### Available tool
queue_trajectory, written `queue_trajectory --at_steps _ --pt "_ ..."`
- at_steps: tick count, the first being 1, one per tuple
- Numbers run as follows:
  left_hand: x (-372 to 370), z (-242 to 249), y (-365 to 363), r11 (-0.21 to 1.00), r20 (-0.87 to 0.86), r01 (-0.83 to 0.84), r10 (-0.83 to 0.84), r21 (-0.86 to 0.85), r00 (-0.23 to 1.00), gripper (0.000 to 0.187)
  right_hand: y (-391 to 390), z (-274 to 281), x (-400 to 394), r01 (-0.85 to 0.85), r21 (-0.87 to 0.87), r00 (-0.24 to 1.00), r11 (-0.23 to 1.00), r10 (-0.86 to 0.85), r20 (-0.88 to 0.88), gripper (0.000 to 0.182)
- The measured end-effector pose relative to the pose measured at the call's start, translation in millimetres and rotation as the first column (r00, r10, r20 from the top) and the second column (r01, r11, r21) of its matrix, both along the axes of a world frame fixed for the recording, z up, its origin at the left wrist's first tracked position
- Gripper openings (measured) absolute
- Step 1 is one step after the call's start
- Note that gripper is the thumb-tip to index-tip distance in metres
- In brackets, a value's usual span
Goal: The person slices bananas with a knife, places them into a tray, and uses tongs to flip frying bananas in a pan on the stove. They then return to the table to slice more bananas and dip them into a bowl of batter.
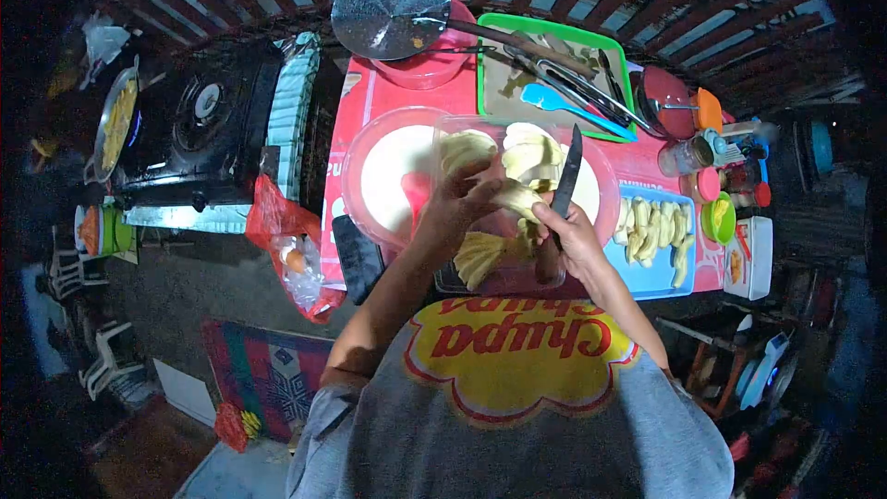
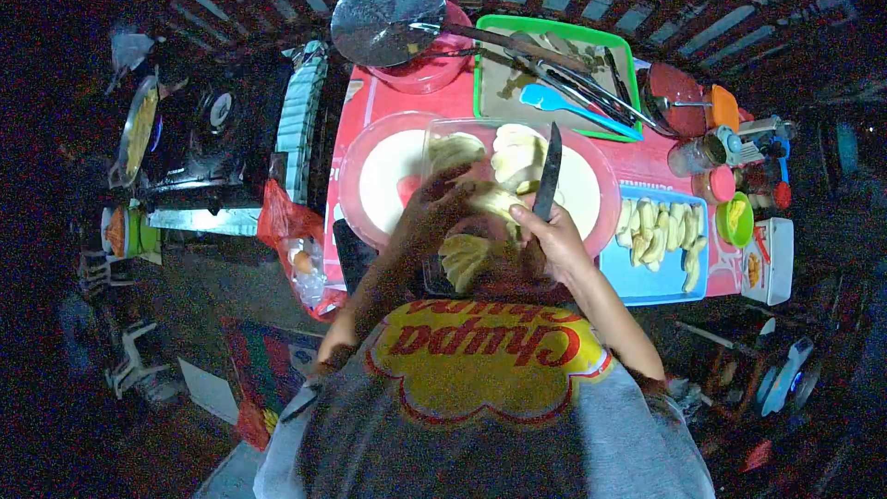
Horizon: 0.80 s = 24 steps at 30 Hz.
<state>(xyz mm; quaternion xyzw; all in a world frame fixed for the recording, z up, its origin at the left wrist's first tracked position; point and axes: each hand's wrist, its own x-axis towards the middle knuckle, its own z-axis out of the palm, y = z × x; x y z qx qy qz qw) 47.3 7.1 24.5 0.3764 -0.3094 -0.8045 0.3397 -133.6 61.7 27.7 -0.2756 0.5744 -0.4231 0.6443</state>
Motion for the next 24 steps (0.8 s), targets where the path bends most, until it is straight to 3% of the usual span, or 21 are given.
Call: queue_trajectory --at_steps 7,9,14,20,23,24 --pt "-6 -3 5 0.979 -0.034 -0.204 0.205 0.033 0.978 0.042 -1 1 9 0.052 0.050 0.995 0.997 -0.056 0.077 0.019" --pt "-6 -1 5 0.978 -0.054 -0.205 0.207 0.050 0.977 0.043 -2 2 9 0.086 0.150 0.981 0.985 -0.110 0.159 0.020" --pt "0 0 8 0.970 -0.139 -0.216 0.231 0.115 0.963 0.046 -2 1 12 0.084 0.177 0.985 0.981 -0.109 0.136 0.021" --pt "14 3 17 0.992 -0.061 -0.109 0.105 -0.063 0.993 0.047 3 -1 14 0.043 0.180 0.997 0.983 -0.054 0.062 0.021" --pt "19 2 21 0.994 -0.090 -0.109 0.111 0.028 0.990 0.044 5 5 18 0.012 0.219 0.997 0.976 -0.028 0.069 0.020" --pt "20 0 20 0.979 -0.116 -0.154 0.169 0.131 0.979 0.043 5 7 19 0.009 0.246 0.995 0.969 -0.033 0.094 0.019"
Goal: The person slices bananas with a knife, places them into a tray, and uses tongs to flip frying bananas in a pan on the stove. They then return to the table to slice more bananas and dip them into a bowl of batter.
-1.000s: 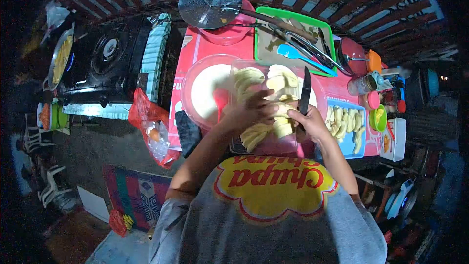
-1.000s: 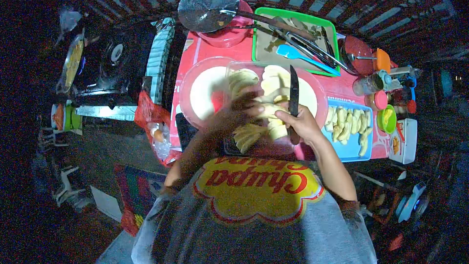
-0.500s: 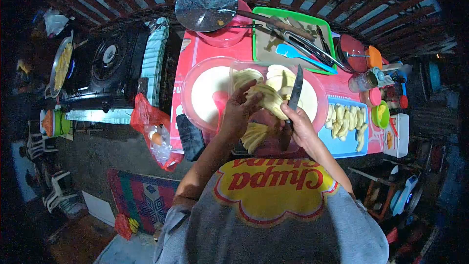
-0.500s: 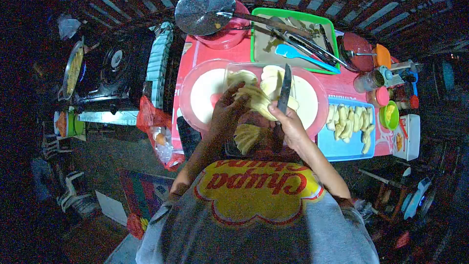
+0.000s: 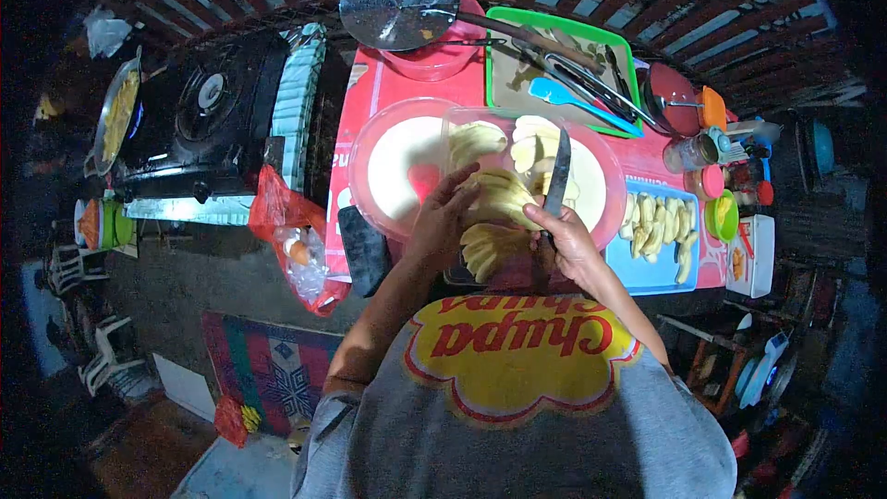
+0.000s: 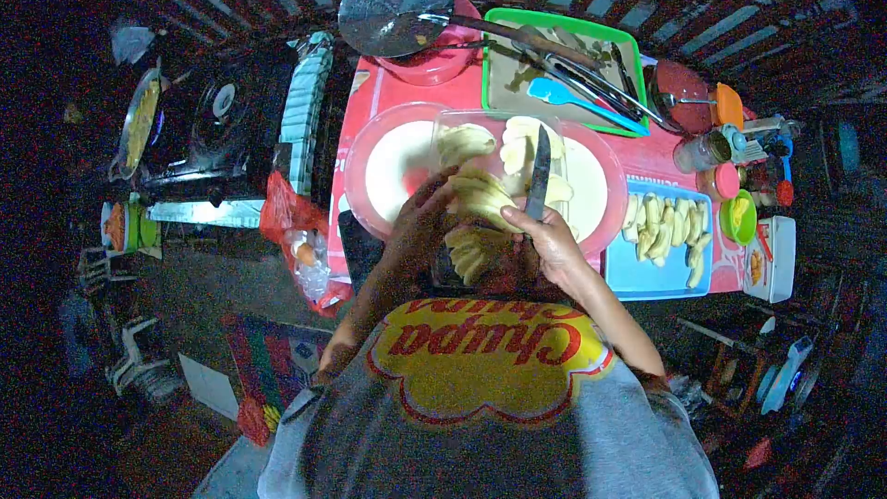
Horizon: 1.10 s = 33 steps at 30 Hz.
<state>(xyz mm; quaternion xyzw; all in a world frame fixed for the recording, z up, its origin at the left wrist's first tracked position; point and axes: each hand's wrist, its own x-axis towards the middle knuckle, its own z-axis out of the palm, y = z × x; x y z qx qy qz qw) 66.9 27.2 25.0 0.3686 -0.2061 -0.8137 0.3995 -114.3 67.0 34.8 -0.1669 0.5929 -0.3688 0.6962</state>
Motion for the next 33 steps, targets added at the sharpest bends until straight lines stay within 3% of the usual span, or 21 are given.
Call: queue_trajectory --at_steps 1,3,7,9,12,14,18,19,23,25,26,29,30,31,32,33 --pt "1 -2 0 0.994 -0.038 -0.047 0.051 0.099 0.998 0.042 1 -2 1 -0.002 0.002 1.000 1.000 0.002 0.001 0.019" --pt "4 -5 5 0.993 -0.019 -0.052 0.054 0.103 0.998 0.040 4 -5 4 -0.052 -0.092 0.998 0.994 0.050 -0.033 0.018" --pt "14 -17 21 0.998 0.042 -0.026 0.023 0.054 0.999 0.038 12 -4 11 -0.042 -0.123 0.999 0.991 0.040 -0.017 0.020" --pt "16 -26 30 0.997 0.031 -0.027 0.024 0.077 0.999 0.037 16 -14 5 -0.234 -0.098 0.965 0.967 0.219 -0.148 0.023" --pt "19 -17 35 0.993 0.089 0.001 -0.011 0.115 0.996 0.038 17 -3 6 -0.331 0.009 0.916 0.944 0.323 -0.239 0.025" --pt "20 -17 36 0.991 0.158 0.029 -0.050 0.133 0.986 0.039 17 -9 6 -0.309 0.019 0.926 0.951 0.305 -0.221 0.026" --pt "20 -48 27 0.998 0.048 -0.058 0.056 0.029 0.997 0.041 0 -5 13 -0.224 -0.014 0.949 0.974 0.215 -0.232 0.032" --pt "20 -54 22 0.996 0.046 -0.085 0.086 -0.006 0.995 0.041 -9 -7 14 -0.248 0.034 0.910 0.968 0.244 -0.335 0.038" --pt "21 -35 -11 0.987 0.015 -0.133 0.132 0.087 0.991 0.040 -51 -9 24 -0.273 -0.012 0.885 0.962 0.247 -0.396 0.036" --pt "23 -59 -26 0.981 0.150 -0.150 0.167 -0.121 0.974 0.043 -69 -12 28 -0.378 -0.055 0.801 0.924 0.297 -0.520 0.031" --pt "24 -66 -31 0.981 0.148 -0.153 0.171 -0.123 0.974 0.043 -76 -19 27 -0.381 -0.056 0.800 0.923 0.299 -0.521 0.031" --pt "26 -79 -34 0.961 0.288 -0.138 0.207 -0.242 0.935 0.044 -87 -36 24 -0.526 -0.049 0.611 0.849 0.338 -0.716 0.038" --pt "26 -83 -31 0.923 0.415 -0.120 0.277 -0.365 0.867 0.039 -88 -34 23 -0.530 -0.050 0.609 0.846 0.340 -0.716 0.038" --pt "27 -86 -27 0.876 0.522 -0.080 0.355 -0.477 0.775 0.034 -88 -32 22 -0.584 -0.018 0.522 0.812 0.358 -0.774 0.044" --pt "27 -81 -22 0.876 0.523 -0.082 0.356 -0.476 0.775 0.034 -87 -30 21 -0.630 0.020 0.429 0.776 0.369 -0.824 0.049" --pt "28 -74 -17 0.850 0.620 0.022 0.366 -0.526 0.694 0.032 -86 -28 22 -0.632 0.020 0.428 0.775 0.371 -0.824 0.049"
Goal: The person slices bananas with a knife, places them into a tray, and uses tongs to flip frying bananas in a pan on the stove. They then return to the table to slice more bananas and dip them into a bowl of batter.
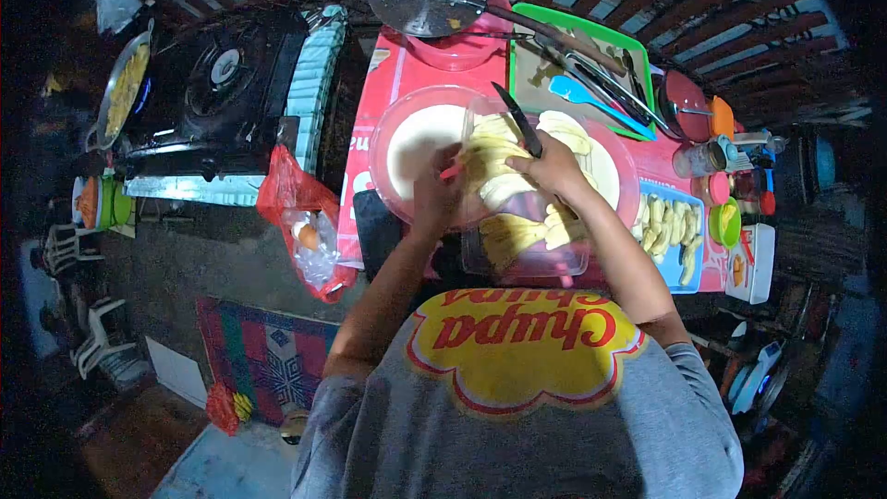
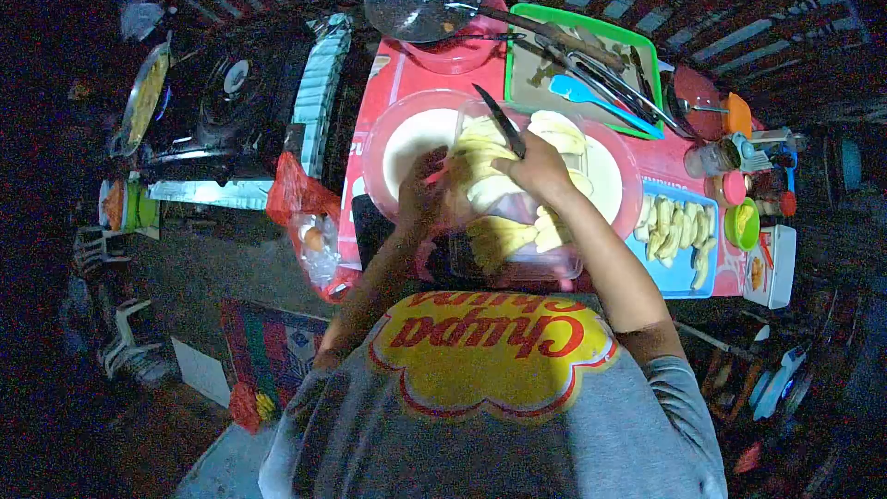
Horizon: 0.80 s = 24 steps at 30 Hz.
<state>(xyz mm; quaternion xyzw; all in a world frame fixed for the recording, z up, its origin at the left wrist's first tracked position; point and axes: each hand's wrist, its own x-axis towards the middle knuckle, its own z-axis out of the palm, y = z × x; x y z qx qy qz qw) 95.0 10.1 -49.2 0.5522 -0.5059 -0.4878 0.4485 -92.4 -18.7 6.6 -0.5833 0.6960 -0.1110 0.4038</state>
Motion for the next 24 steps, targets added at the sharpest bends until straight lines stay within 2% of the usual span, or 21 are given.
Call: queue_trajectory --at_steps 1,2,4,5,7,9,11,13,14,15,17,18,19,21,22,23,24 --pt "1 5 4 0.998 0.159 0.030 -0.022 -0.051 0.987 0.030 1 2 1 -0.014 -0.061 0.998 0.998 0.011 -0.056 0.049" --pt "1 4 8 0.998 0.161 0.028 -0.019 -0.052 0.987 0.030 2 3 2 -0.031 -0.121 0.994 0.992 0.018 -0.112 0.049" --pt "0 3 15 0.934 0.560 0.198 0.003 -0.297 0.828 0.032 5 -1 2 -0.051 -0.162 0.992 0.985 0.031 -0.123 0.050" --pt "0 6 19 0.932 0.561 0.204 -0.001 -0.299 0.828 0.032 7 1 4 -0.069 -0.203 0.990 0.977 0.042 -0.138 0.050" --pt "-2 11 25 0.941 0.666 0.251 -0.040 -0.226 0.745 0.035 15 12 -3 -0.049 -0.192 0.993 0.980 0.028 -0.113 0.048" --pt "1 9 25 0.940 0.638 0.250 -0.046 -0.233 0.768 0.037 28 26 -15 -0.024 -0.176 0.996 0.984 0.009 -0.088 0.045" --pt "4 2 25 0.937 0.607 0.253 -0.059 -0.240 0.793 0.040 46 36 -41 0.227 -0.179 0.968 0.957 -0.202 0.148 0.037" --pt "10 -6 24 0.973 0.283 0.119 -0.060 -0.196 0.957 0.038 70 33 -75 0.321 -0.252 0.946 0.913 -0.320 0.045 0.032" --pt "18 15 19 0.926 0.412 0.218 -0.076 -0.308 0.908 0.033 85 22 -100 0.394 -0.268 0.917 0.879 -0.394 0.058 0.032" --pt "23 14 17 0.920 0.405 0.237 -0.097 -0.311 0.909 0.033 99 14 -120 0.465 -0.282 0.883 0.839 -0.465 0.070 0.032" --pt "31 10 16 0.933 0.382 0.146 -0.010 -0.330 0.924 0.027 121 33 -134 0.661 -0.167 0.746 0.731 -0.665 0.040 0.033" --pt "36 12 14 0.911 0.429 0.186 -0.012 -0.367 0.903 0.027 143 -5 -174 0.522 -0.343 0.798 0.781 -0.589 -0.128 0.033" --pt "39 18 12 0.888 0.475 0.223 -0.006 -0.402 0.880 0.026 154 -15 -182 0.539 -0.344 0.781 0.769 -0.609 -0.140 0.033" --pt "36 26 12 0.894 0.445 0.206 -0.009 -0.398 0.896 0.027 168 -30 -193 0.421 -0.289 0.747 0.860 -0.509 -0.427 0.035" --pt "32 29 12 0.909 0.354 0.146 0.002 -0.390 0.935 0.027 175 -55 -211 0.499 -0.129 0.760 0.857 -0.505 -0.409 0.037" --pt "30 32 10 0.922 0.264 0.085 0.020 -0.378 0.964 0.027 178 -54 -203 0.504 -0.131 0.760 0.854 -0.510 -0.403 0.037" --pt "30 36 7 0.928 0.241 0.096 -0.006 -0.361 0.970 0.027 182 -49 -187 0.422 -0.182 0.769 0.888 -0.457 -0.447 0.039"
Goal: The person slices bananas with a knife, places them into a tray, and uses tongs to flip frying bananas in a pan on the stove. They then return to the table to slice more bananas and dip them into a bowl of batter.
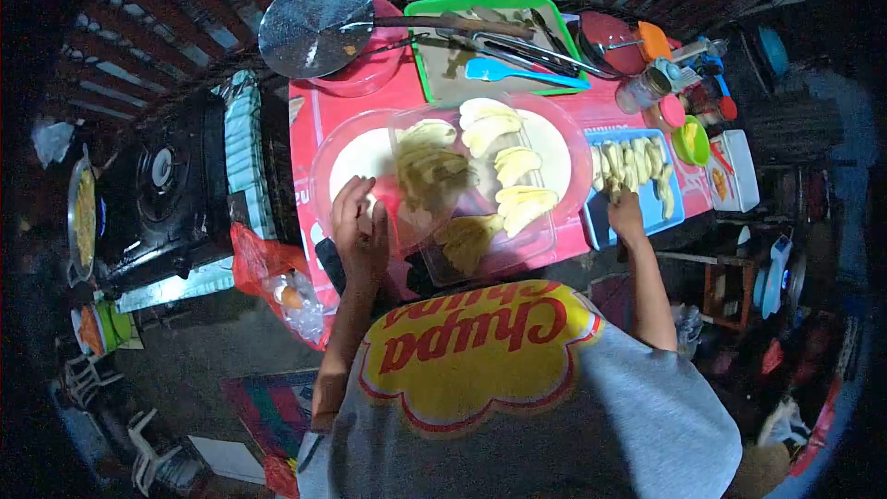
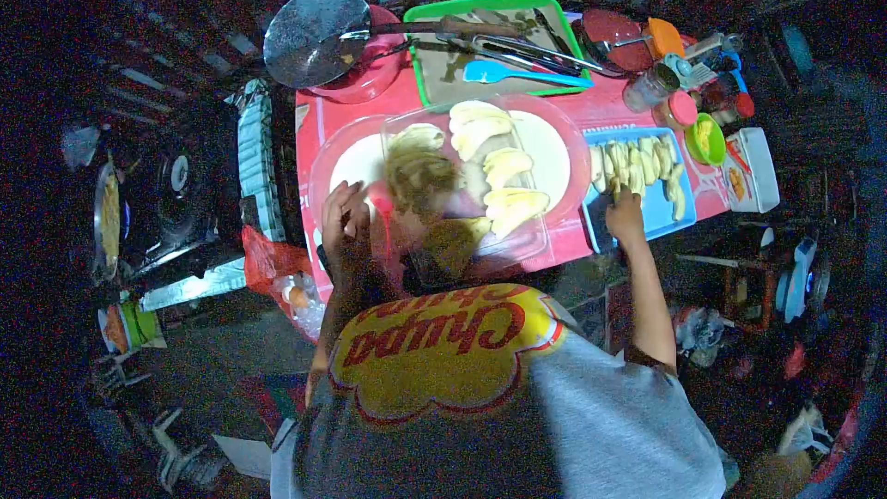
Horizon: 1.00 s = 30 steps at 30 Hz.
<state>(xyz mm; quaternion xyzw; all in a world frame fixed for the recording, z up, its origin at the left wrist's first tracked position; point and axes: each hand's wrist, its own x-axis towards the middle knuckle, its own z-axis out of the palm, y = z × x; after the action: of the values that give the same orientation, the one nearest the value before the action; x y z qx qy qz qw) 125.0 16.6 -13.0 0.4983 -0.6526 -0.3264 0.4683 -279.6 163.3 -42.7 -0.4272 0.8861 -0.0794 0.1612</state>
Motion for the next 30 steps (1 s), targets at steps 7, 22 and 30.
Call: queue_trajectory --at_steps 7,22,30 --pt "0 13 -1 0.990 -0.111 -0.090 0.102 0.107 0.989 0.026 2 9 4 0.019 0.096 0.994 0.995 -0.008 -0.106 0.051" --pt "59 24 112 0.672 0.046 -0.740 0.740 -0.023 0.671 0.021 -95 102 73 -0.402 -0.366 0.645 0.839 0.543 0.538 0.020" --pt "19 -65 155 0.885 0.009 0.067 -0.081 0.461 0.997 0.029 10 61 98 -0.689 -0.114 0.256 0.716 0.387 0.886 0.030"
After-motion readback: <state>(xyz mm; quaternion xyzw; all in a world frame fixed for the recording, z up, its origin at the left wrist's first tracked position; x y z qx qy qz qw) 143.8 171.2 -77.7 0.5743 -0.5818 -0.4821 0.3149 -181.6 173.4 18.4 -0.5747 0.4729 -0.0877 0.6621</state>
